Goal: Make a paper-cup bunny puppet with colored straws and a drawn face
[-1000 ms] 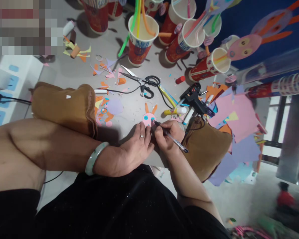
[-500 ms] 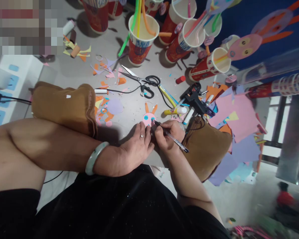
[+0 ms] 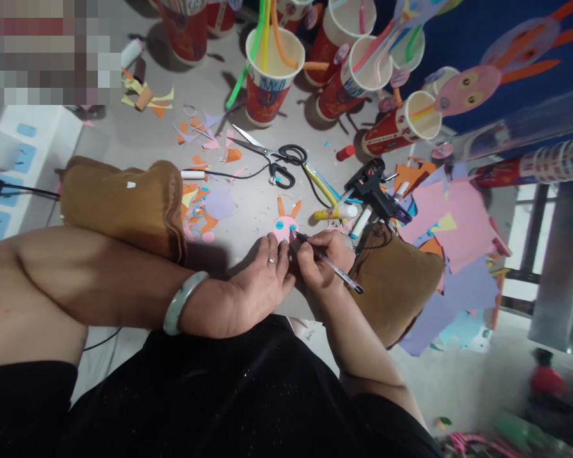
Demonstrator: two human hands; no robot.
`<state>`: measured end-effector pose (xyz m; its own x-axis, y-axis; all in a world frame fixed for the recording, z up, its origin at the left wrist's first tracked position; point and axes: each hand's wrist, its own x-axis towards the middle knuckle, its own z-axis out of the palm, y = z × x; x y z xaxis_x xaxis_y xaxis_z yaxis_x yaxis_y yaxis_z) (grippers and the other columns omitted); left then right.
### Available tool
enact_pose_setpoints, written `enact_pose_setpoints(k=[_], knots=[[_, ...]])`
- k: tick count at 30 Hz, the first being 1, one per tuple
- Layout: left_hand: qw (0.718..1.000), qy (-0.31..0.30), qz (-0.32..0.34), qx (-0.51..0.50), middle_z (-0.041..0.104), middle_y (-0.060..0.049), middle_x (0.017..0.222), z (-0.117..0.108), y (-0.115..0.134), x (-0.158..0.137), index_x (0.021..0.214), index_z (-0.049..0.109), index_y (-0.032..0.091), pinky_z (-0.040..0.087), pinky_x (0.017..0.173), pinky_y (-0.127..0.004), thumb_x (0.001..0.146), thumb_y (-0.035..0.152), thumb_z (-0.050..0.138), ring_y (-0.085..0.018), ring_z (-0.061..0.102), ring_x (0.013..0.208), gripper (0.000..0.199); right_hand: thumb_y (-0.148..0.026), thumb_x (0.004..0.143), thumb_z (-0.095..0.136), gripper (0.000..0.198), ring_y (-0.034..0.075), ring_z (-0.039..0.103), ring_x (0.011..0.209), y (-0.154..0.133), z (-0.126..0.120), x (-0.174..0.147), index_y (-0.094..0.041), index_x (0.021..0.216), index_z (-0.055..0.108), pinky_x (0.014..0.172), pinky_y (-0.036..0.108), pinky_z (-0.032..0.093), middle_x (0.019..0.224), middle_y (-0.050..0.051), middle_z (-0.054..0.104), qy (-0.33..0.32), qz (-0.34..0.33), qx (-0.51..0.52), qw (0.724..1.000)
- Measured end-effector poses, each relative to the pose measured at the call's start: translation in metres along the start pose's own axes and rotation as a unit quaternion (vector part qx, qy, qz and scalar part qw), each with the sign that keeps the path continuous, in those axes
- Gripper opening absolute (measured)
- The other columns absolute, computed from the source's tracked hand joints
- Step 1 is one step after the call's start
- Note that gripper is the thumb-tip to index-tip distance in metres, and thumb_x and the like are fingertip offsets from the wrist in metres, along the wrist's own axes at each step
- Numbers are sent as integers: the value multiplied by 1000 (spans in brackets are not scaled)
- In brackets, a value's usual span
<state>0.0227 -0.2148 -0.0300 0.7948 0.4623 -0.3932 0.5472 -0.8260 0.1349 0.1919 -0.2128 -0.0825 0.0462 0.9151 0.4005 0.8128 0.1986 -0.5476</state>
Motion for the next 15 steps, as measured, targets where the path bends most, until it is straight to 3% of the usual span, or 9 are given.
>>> enact_pose_setpoints(k=[8,15], knots=[[1000,4,1,1,41,-22,165,2,0,0,153,53,17,35,123,-61,95,40,62,-46,41,152,63,-27,83,61,9,13,52,48,-2,0,3,-25,77,54,50,27,42,57,-5,59,9,-26,16,1000],[999,-16,18,25,39,-28,165,-4,-1,-1,154,52,15,38,120,-63,95,48,62,-52,43,149,68,-26,80,60,9,13,52,48,1,-1,2,-25,75,52,50,28,44,57,-6,57,23,-4,3,1000]])
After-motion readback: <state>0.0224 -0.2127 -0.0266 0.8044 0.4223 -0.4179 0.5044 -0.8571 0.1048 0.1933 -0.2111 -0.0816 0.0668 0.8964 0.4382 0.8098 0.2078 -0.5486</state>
